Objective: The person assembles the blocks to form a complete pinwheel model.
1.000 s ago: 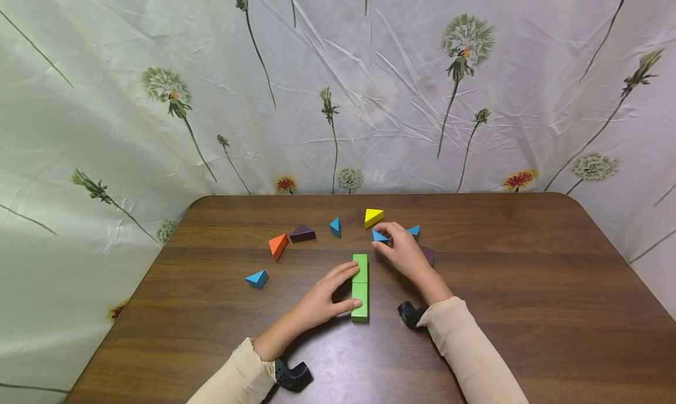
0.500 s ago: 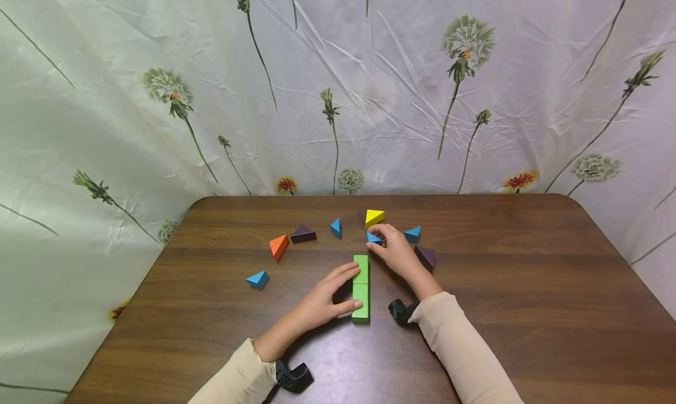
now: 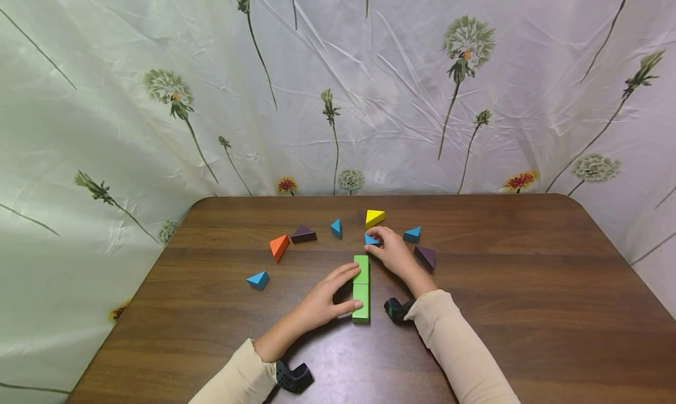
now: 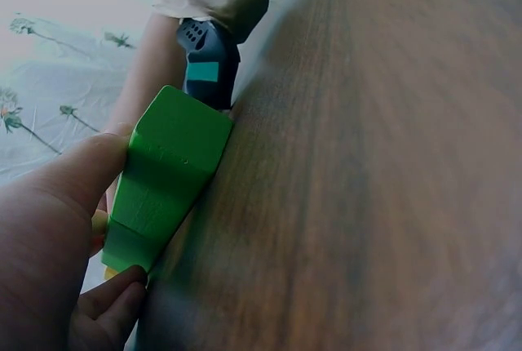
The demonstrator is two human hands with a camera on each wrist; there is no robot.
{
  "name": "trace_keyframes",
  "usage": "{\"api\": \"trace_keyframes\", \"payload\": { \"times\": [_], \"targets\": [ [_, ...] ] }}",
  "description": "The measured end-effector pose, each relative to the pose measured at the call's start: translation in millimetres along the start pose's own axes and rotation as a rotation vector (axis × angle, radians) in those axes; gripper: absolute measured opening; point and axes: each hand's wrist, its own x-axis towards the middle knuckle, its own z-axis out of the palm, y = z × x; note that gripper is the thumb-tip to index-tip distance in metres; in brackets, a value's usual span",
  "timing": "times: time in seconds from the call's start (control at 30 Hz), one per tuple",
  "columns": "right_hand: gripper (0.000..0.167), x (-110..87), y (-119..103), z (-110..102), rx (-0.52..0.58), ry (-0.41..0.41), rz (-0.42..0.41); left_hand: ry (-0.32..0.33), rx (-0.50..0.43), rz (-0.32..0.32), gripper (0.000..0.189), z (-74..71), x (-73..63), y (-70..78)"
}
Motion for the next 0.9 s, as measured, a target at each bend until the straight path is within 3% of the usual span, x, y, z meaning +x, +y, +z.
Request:
{"api": "trace_keyframes", "payload": {
  "times": [0.33, 0.9],
  "targets": [
    [0.028, -4.1, 0.6, -1.6, 0.087, -0.015, 0.0, 0.011, -0.019, 0.016, 0.064, 0.5, 1.1, -1.7],
    [0.027, -5.4, -3.9, 1.5, 0.126, -0.052, -0.018, 0.005, -0.011, 0.016, 0.064, 0.3, 1.2, -1.8]
  ]
}}
